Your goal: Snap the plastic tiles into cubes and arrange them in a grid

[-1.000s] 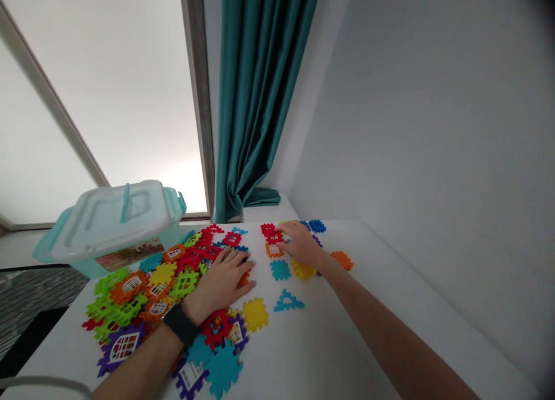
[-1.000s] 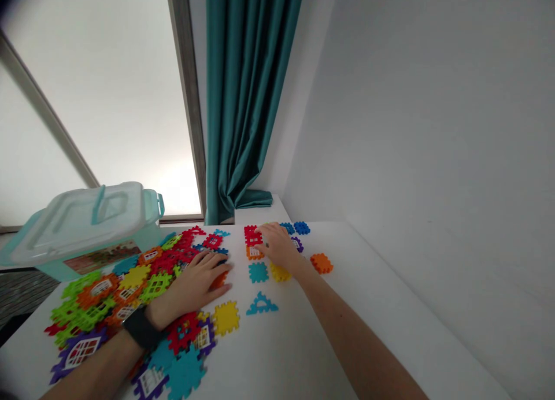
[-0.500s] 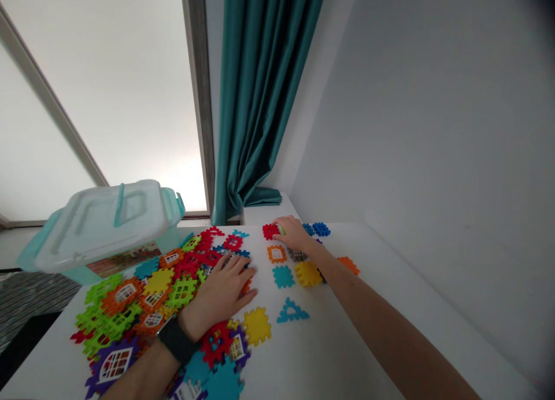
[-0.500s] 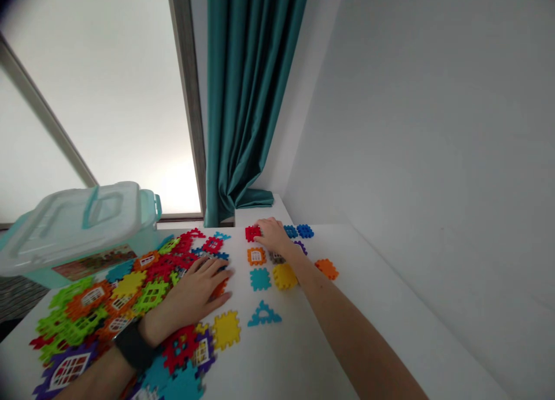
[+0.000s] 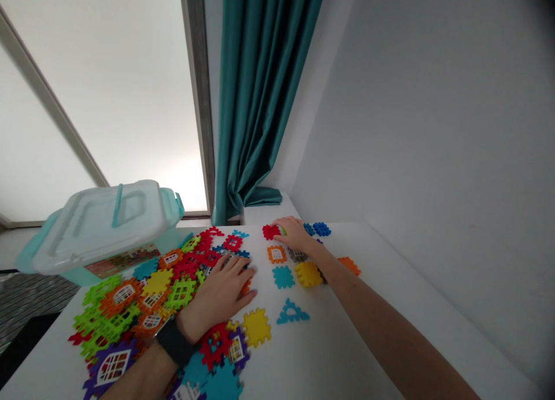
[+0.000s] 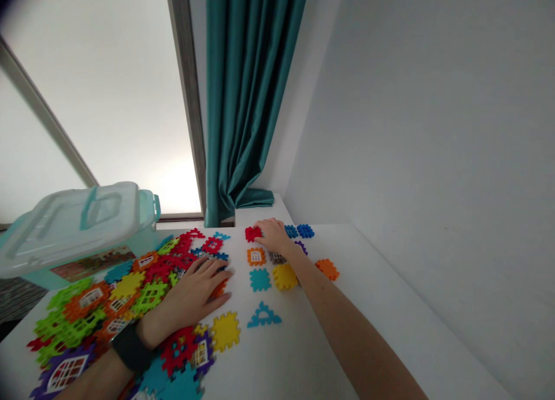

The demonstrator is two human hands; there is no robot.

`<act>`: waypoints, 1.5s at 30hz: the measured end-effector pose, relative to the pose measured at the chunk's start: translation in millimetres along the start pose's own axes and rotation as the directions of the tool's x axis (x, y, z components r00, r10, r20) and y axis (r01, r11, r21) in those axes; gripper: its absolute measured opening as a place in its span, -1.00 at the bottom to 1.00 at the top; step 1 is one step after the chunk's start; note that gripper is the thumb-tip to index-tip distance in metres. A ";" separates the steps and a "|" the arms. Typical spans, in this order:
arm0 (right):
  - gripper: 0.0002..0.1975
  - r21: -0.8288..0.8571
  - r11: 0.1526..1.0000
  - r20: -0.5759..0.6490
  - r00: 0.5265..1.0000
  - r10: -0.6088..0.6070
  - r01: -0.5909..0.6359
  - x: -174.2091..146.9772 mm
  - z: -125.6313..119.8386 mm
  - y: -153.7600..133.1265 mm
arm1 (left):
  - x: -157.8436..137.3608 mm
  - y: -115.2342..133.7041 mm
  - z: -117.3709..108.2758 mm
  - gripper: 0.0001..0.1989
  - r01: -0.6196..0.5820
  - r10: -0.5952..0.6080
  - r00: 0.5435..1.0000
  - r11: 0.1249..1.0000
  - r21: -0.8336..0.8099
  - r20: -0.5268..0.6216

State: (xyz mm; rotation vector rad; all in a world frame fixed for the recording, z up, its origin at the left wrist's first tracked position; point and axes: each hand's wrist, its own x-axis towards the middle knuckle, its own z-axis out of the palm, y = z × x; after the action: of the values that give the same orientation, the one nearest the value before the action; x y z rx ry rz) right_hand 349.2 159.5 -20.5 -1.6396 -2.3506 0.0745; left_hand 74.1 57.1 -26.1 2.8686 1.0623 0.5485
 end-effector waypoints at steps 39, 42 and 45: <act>-0.79 0.099 0.953 -0.073 0.957 -0.280 0.286 -75.5 -12.2 -81.5 | -1.5 -15.4 -33.8 -0.67 0.045 -0.043 0.990 0.999 -0.012 0.132; -0.80 0.136 0.947 -0.044 0.957 -0.288 0.291 -73.9 -10.2 -91.1 | -6.1 -35.0 -52.7 -0.69 0.086 -0.085 0.984 0.996 0.003 0.155; -0.83 0.150 0.946 -0.021 0.957 -0.288 0.288 -69.3 -5.0 -101.2 | -13.3 -54.4 -67.5 -0.71 0.154 -0.164 0.966 0.986 0.063 0.199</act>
State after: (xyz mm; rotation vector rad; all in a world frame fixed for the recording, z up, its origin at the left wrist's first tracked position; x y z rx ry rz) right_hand 280.3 58.6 -9.1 -1.2131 -2.4907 0.1909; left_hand 8.0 84.3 24.7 2.7681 1.2690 0.2172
